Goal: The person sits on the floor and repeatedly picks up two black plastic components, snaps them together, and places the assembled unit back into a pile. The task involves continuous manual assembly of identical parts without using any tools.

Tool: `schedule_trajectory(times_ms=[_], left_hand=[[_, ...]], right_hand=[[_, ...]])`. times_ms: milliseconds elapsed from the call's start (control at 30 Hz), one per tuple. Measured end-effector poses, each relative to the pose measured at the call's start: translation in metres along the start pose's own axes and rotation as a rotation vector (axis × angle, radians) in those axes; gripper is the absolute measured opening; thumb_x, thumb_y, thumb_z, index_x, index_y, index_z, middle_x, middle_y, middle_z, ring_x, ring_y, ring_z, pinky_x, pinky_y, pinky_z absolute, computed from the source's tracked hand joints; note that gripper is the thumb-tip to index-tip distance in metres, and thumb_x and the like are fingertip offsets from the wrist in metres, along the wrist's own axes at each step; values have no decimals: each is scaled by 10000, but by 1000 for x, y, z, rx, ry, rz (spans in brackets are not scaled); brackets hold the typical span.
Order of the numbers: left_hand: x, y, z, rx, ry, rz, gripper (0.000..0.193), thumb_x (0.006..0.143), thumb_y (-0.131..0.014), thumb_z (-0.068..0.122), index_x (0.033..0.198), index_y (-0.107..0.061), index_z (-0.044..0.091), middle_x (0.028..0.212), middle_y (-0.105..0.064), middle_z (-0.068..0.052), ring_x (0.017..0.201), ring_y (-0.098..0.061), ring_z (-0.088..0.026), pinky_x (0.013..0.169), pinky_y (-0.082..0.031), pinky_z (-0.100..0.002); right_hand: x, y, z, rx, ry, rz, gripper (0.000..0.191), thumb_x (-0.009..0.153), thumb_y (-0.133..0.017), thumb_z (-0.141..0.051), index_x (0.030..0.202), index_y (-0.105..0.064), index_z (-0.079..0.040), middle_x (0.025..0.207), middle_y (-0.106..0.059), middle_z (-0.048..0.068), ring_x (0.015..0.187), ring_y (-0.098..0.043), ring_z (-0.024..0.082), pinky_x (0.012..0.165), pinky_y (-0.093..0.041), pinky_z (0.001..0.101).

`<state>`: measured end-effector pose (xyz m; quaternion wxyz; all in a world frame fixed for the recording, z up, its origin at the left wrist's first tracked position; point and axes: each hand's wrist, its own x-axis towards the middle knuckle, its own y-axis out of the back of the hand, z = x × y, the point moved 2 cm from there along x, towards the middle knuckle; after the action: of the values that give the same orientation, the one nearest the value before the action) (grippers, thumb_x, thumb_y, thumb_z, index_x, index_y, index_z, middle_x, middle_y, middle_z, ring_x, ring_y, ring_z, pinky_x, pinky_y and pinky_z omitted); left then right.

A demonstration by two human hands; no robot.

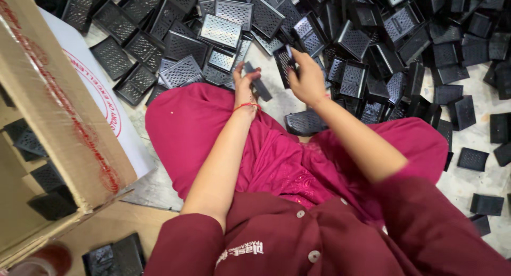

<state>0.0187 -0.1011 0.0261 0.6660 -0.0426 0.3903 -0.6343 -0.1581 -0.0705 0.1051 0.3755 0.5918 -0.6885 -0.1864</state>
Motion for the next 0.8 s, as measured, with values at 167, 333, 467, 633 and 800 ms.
schedule_trajectory(times_ms=[167, 333, 467, 633, 800], left_hand=[[-30, -15, -20, 111, 358, -514, 807, 868, -716, 43, 1526, -296, 251, 1333, -553, -80, 1193, -590, -224, 923, -577, -459], [-43, -2, -24, 143, 386, -656, 808, 897, -716, -29, 1576, -346, 203, 1376, -524, -94, 1244, -580, -215, 1010, -557, -435], [-41, 5, -20, 75, 352, -669, 785, 881, -716, -40, 1547, -364, 182, 1419, -524, -103, 1245, -608, -229, 1010, -579, -427], [-46, 1, -15, 59, 290, -706, 798, 879, -727, -66, 1562, -389, 169, 1471, -516, -38, 1199, -562, -182, 977, -564, -391], [-54, -5, -13, 107, 325, -678, 797, 871, -752, -72, 1543, -399, 169, 1431, -544, -27, 1291, -596, -207, 1021, -577, -420]], right_hand=[[-71, 53, -25, 62, 28, -95, 509, 972, -585, -54, 1478, -526, -53, 1287, -619, 212, 1204, -615, 404, 1036, -497, 432], [-102, 30, -41, 341, 78, -136, 581, 1026, -546, -107, 1565, -361, 6, 1556, -424, 266, 1455, -419, 430, 1216, -318, 434], [-100, 25, -29, 471, 37, -129, 520, 1059, -482, -92, 1569, -421, -9, 1607, -433, 223, 1513, -429, 369, 1261, -310, 391], [-97, 27, -27, 566, -21, -30, 451, 1070, -498, -76, 1518, -506, -19, 1578, -488, 186, 1492, -480, 329, 1249, -348, 371], [-97, 25, -34, 539, -30, -75, 452, 1057, -496, -36, 1507, -527, -17, 1595, -474, 185, 1483, -488, 325, 1236, -358, 367]])
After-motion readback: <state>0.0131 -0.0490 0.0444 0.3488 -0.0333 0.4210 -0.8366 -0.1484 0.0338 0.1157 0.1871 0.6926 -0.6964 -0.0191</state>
